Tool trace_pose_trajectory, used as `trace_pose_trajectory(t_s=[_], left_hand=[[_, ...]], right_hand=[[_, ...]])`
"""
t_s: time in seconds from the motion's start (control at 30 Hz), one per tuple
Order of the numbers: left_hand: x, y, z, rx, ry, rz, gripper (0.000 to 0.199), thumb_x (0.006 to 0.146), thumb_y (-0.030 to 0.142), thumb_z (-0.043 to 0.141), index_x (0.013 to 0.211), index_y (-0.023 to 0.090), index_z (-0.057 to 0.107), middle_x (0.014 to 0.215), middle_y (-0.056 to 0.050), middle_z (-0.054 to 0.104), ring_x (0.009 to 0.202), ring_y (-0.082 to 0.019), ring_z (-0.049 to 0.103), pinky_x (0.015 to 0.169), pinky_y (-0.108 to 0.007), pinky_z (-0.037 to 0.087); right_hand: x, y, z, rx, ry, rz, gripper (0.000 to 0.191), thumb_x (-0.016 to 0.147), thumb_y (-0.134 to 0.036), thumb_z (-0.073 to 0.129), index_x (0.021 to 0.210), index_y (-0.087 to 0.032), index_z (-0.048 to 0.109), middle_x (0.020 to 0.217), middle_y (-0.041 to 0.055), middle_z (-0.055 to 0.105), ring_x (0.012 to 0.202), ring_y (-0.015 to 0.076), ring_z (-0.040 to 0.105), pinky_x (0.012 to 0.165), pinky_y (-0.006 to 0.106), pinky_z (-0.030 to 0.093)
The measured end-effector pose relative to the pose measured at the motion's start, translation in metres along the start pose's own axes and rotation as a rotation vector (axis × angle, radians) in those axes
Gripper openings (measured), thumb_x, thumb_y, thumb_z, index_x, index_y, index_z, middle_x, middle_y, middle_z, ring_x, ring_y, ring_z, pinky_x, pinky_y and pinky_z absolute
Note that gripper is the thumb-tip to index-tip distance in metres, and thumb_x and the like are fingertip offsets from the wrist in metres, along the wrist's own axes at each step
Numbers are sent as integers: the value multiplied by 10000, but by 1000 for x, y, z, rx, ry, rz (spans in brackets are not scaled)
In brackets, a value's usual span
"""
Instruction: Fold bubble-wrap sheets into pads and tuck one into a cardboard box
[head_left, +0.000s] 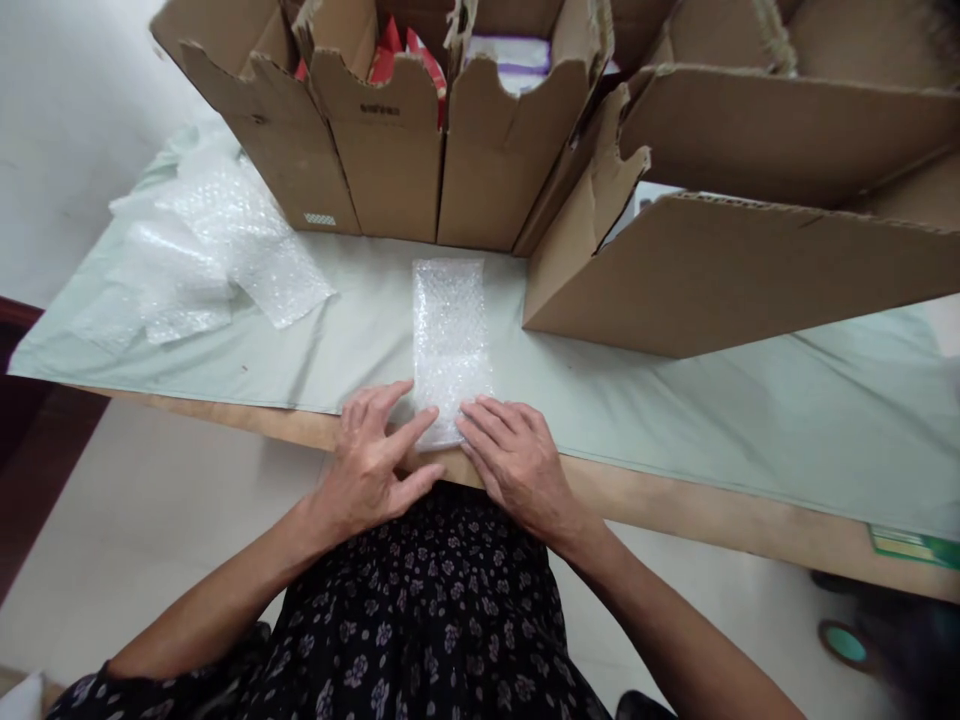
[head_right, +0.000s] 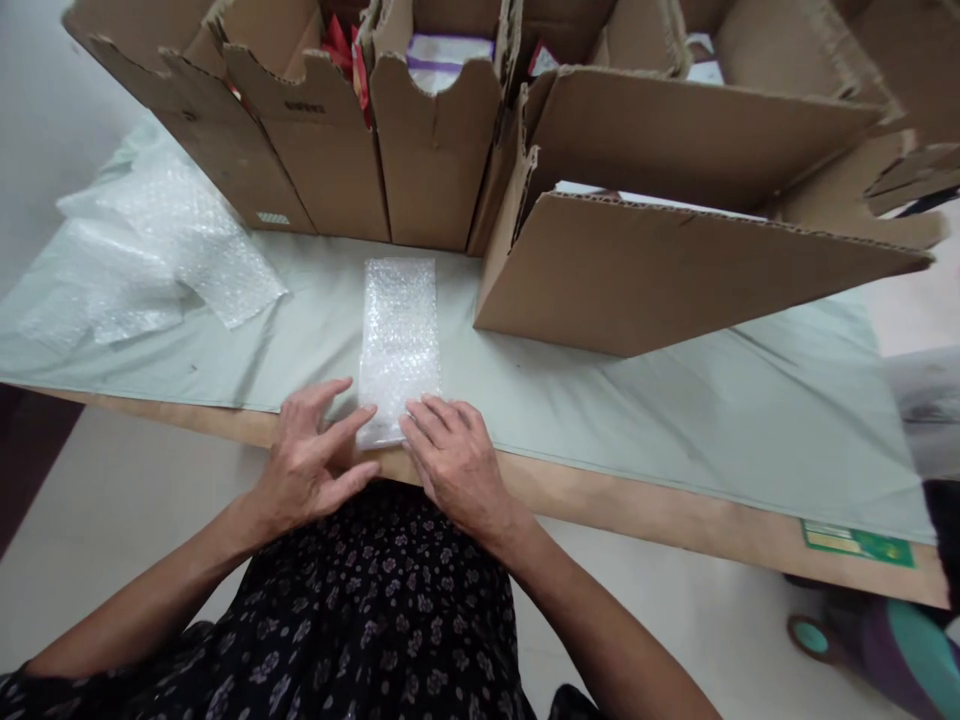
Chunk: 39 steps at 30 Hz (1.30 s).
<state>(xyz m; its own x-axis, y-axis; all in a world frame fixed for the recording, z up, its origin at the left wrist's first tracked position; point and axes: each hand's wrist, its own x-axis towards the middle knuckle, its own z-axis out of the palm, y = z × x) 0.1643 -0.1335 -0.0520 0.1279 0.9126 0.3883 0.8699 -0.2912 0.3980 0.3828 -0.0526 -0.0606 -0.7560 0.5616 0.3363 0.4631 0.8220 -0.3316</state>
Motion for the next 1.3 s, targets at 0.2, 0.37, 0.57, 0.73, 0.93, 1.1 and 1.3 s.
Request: trace_pose_trajectory(t_s=[0.2,0.37,0.57,0.73,0.93,1.1,1.3], left_hand=[[3,-1,-2,-150,27,-14,181,985,135,608,1115,206,713,923,-51,776,950,-239,696,909,-444,531],[17,-9,1,-197,-4,-254,197,1000,235,606,1141,182,731,889,-51,779,800,-203,692,787,-377,558],[22,-14,9,-126,24,-268,271,1010,245,588,1249,181,697,900,-57,757,798,-203,695,801,-377,576],[12,-7,-2,-76,84,-59,329,999,279,662,1313,180,659,1301,-169,673,1169,-288,663,976,-453,571],[22,-7,-4,-137,52,-10,170,1022,154,591,1162,171,686,982,-71,753,970,-225,686,883,-389,535],[57,-25,15,12,-7,-117,202,1011,207,595,1168,163,713,889,-61,760,833,-229,678,813,-391,516],[63,-28,19,-134,54,-276,251,973,279,652,1190,169,715,955,-62,742,852,-202,679,831,-369,548]], right_hand=[[13,5,-9,163,104,66,224,1067,-212,547,1198,-208,729,1044,53,817,901,200,748,848,376,547],[14,3,-17,36,282,94,244,1030,-249,606,1256,-245,700,1218,90,766,1104,264,712,937,431,509],[20,8,-2,-49,45,-72,243,1032,-186,581,1235,-195,714,1286,106,755,1201,270,657,969,432,466],[30,16,-12,64,-6,-29,233,1065,-207,530,1137,-198,752,1092,66,806,976,219,702,900,408,473],[30,20,-30,360,-144,173,257,1065,-287,540,1214,-236,743,1127,38,806,1005,201,736,924,383,528],[30,21,-18,-4,146,215,256,1059,-305,545,1220,-220,725,1214,97,758,1090,261,695,928,423,498],[29,27,-8,-35,-3,92,256,1029,-312,612,1234,-198,715,1246,112,754,1136,286,675,952,439,494]])
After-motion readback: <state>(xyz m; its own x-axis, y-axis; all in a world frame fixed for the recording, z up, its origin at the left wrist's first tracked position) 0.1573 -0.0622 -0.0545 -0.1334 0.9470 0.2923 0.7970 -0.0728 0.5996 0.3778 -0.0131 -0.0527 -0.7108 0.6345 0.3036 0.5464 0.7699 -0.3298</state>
